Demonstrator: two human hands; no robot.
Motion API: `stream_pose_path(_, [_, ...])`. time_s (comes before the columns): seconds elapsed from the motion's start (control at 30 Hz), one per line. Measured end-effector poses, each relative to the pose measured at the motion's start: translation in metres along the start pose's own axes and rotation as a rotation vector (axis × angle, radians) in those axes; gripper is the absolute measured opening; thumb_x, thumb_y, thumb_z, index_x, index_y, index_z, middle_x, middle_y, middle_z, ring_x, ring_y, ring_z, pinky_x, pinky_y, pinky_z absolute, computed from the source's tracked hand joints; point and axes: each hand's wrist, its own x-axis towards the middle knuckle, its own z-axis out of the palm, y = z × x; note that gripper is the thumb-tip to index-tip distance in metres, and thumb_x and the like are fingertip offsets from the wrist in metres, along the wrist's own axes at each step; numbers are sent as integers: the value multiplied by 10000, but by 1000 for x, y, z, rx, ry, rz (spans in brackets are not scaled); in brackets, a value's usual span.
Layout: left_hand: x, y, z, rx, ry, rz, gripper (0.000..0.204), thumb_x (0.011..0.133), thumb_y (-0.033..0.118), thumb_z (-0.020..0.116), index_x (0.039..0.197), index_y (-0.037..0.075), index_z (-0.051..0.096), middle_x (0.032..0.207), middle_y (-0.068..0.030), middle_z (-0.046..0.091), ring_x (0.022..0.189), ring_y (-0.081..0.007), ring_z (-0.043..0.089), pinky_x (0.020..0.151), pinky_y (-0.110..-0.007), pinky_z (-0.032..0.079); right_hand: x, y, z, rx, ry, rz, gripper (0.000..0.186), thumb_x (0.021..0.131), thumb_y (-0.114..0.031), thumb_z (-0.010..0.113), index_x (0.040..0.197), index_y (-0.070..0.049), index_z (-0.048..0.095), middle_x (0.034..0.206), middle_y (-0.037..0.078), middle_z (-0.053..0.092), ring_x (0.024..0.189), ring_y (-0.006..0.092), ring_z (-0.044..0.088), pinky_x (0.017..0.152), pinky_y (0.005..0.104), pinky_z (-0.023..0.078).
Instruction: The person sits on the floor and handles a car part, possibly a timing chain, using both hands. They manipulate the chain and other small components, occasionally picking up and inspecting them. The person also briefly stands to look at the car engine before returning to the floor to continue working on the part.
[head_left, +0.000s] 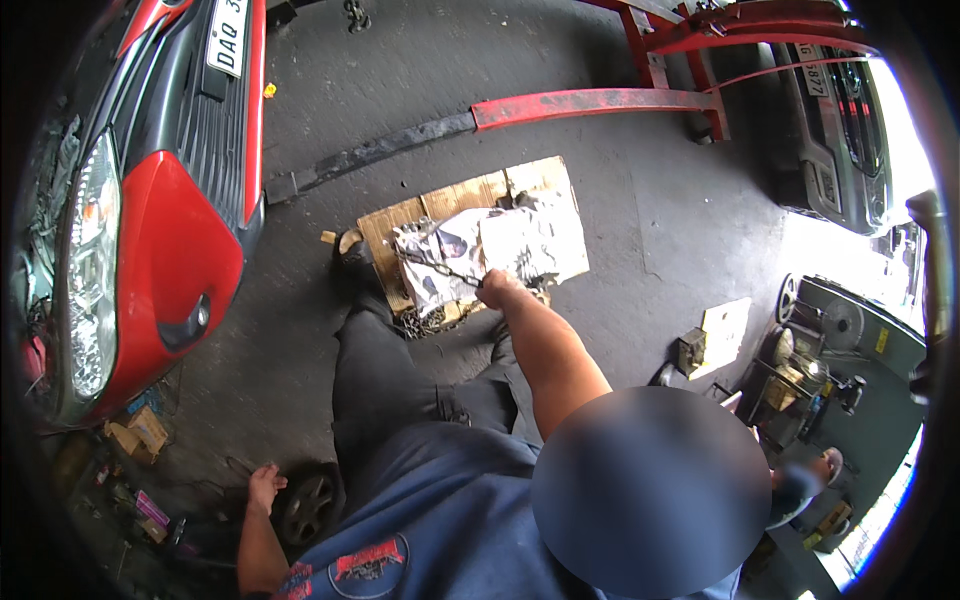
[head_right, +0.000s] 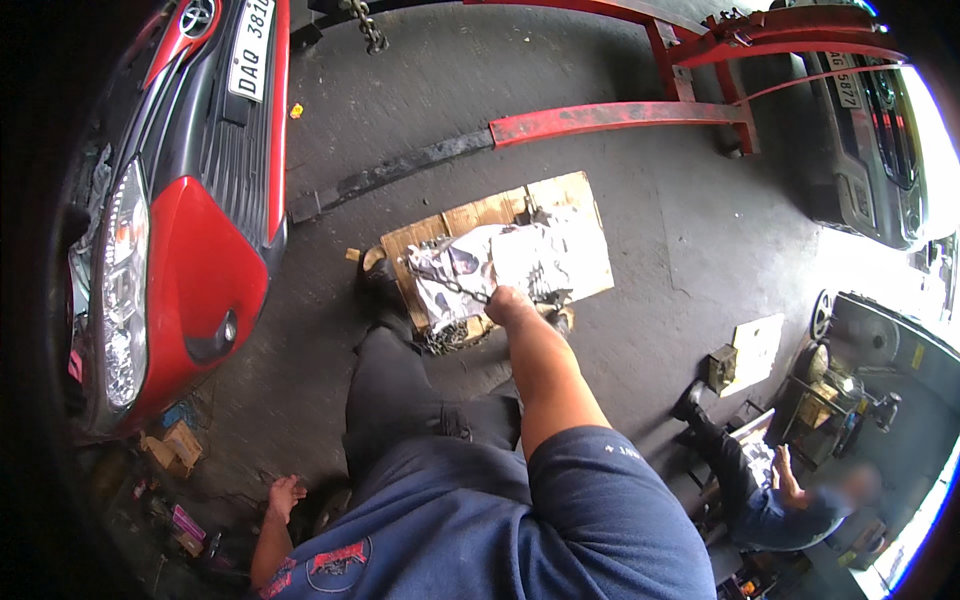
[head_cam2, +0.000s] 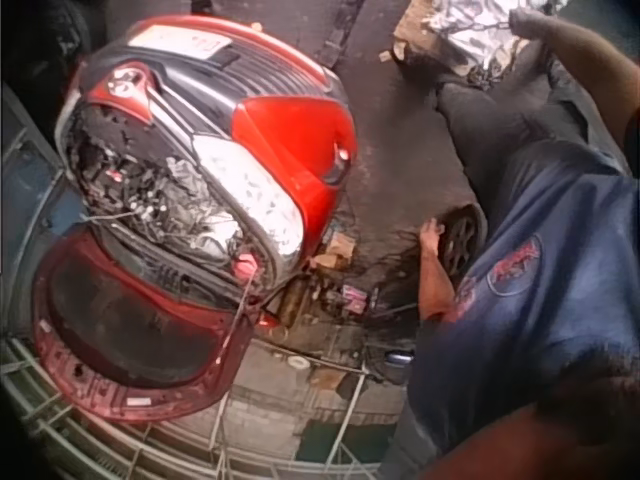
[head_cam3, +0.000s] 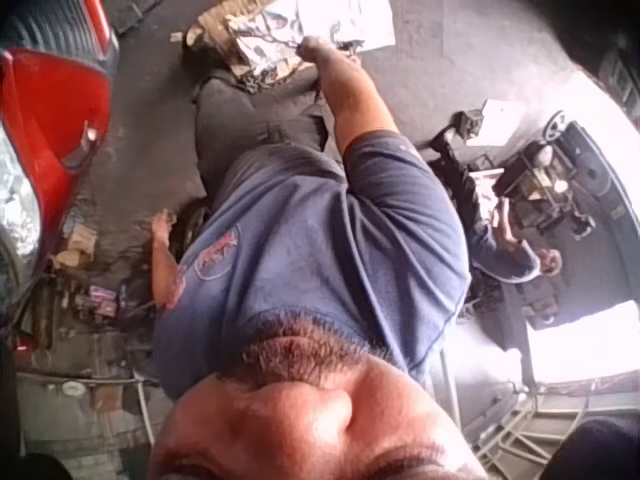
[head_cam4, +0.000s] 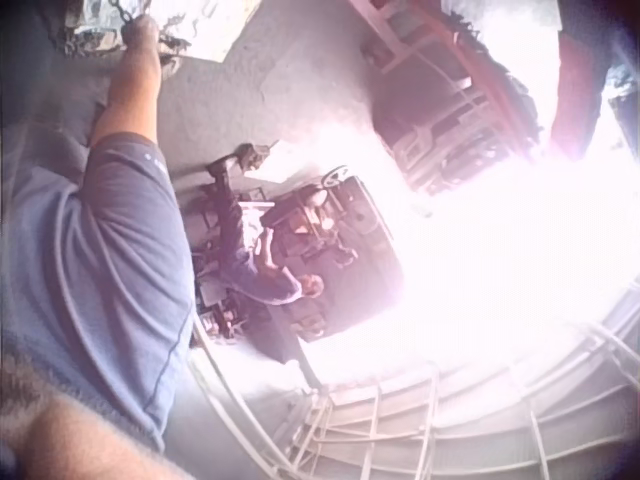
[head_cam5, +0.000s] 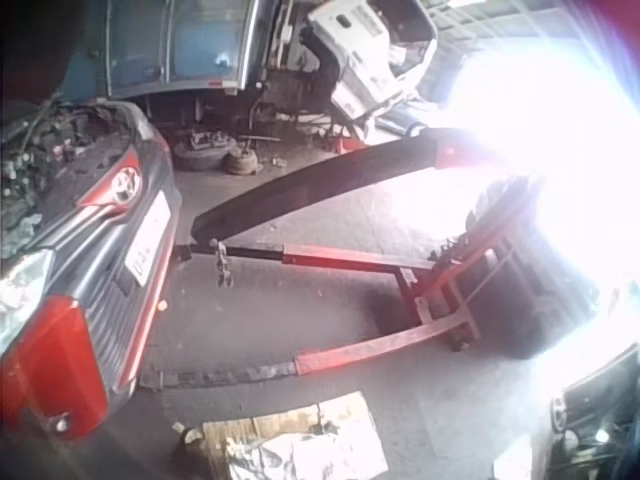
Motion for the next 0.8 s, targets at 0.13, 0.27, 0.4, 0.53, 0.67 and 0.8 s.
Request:
stream_pose_path(0.13, [-5, 10, 5, 38, -27, 21, 206, 994, 244, 579, 972, 41, 600, 750, -72, 673, 666, -170, 653, 611, -300, 488, -4, 13, 15, 18, -42, 51, 330, 806, -294, 634, 1023, -70, 742, 1087, 204, 701, 1033, 326, 678, 942, 400, 523])
stream_pose_path(0.27, [-1, 40, 35, 6, -55, 71, 234, 992, 217, 587, 1053, -7, 614, 820, -94, 674, 732, -184, 661, 694, -329, 525, -15, 38, 29, -16, -36, 40, 316, 782, -275, 676, 1016, -75, 747, 1067, 179, 712, 1035, 322, 676, 937, 384, 527])
stream_pose_path(0.4, [3, 93, 96, 183, -112, 256, 266, 975, 210, 615, 1084, -31, 643, 853, -96, 682, 770, -172, 656, 719, -309, 517, -22, 62, 50, -35, -124, 69, 319, 782, -281, 685, 1024, -82, 745, 1079, 165, 714, 1055, 310, 672, 943, 391, 526])
stream_pose_path(0.53, [-2, 164, 167, 297, -216, 451, 271, 952, 222, 643, 1072, -21, 660, 898, -89, 700, 822, -174, 658, 776, -316, 516, -26, 79, 67, -56, -148, 83, 312, 785, -276, 678, 1014, -76, 746, 1080, 161, 715, 1052, 303, 676, 931, 393, 532])
stream_pose_path(0.67, [-6, 237, 243, 471, -145, 797, 237, 937, 185, 661, 1072, -10, 657, 968, -105, 708, 858, -176, 661, 813, -323, 523, -27, 93, 60, -18, -193, 108, 299, 807, -245, 627, 1010, -59, 745, 1079, 171, 714, 1057, 311, 676, 925, 388, 534])
stream_pose_path(0.8, [-4, 293, 334, 639, -107, 1045, 255, 870, 128, 701, 1091, 10, 654, 1067, -155, 654, 943, -277, 661, 861, -375, 529, -26, 102, 41, -9, -157, 91, 302, 800, -223, 617, 1009, -45, 742, 1083, 184, 710, 1063, 310, 675, 933, 391, 530])
